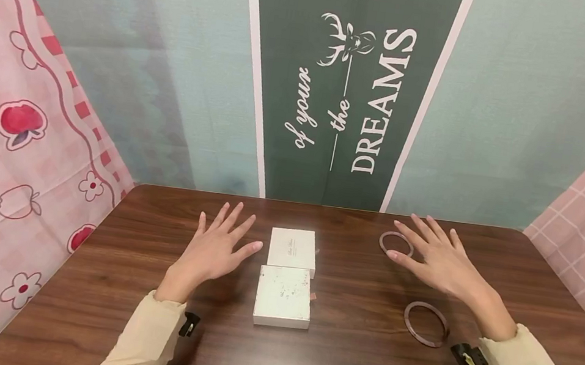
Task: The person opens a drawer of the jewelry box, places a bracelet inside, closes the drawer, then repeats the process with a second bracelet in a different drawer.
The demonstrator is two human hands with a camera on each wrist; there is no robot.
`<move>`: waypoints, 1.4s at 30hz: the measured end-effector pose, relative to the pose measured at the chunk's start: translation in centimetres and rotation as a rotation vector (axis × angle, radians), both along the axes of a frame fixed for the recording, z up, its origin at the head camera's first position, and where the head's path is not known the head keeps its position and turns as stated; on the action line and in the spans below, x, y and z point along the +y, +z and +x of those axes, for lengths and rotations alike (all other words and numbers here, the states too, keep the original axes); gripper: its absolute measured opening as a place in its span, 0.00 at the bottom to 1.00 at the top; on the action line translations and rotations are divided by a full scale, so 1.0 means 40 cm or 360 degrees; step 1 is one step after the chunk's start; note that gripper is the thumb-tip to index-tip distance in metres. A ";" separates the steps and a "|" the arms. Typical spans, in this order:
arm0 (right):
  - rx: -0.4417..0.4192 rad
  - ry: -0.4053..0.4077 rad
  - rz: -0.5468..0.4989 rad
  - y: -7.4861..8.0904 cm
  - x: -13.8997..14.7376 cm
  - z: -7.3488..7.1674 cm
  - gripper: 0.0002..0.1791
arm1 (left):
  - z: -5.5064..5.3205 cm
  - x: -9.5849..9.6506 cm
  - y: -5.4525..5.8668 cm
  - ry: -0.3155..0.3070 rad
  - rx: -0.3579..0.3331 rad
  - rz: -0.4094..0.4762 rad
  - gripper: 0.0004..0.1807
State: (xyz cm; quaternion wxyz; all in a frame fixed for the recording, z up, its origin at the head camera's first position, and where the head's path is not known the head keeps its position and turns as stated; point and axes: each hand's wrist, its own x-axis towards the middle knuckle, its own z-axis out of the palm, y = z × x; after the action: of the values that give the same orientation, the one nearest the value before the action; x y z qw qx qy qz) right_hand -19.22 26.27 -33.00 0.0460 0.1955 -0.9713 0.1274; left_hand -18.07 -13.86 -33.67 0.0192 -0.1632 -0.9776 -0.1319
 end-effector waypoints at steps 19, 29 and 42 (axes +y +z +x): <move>0.0055 0.0005 -0.0045 -0.014 0.009 -0.006 0.33 | -0.007 -0.010 -0.027 0.0068 -0.0252 0.0091 0.38; 0.0042 0.0053 -0.0126 -0.033 0.014 -0.005 0.30 | -0.006 -0.002 -0.070 0.0160 -0.0385 0.0375 0.25; 0.0007 0.0077 -0.0267 -0.063 0.007 0.003 0.20 | -0.001 0.026 -0.087 0.0184 -0.0636 0.0632 0.14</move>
State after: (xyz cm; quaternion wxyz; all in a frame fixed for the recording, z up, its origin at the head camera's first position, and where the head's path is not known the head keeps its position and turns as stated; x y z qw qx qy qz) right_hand -19.08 26.55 -35.53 0.0613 0.2148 -0.9521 0.2089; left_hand -18.11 -12.81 -37.17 -0.1349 -0.0708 -0.9247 -0.3489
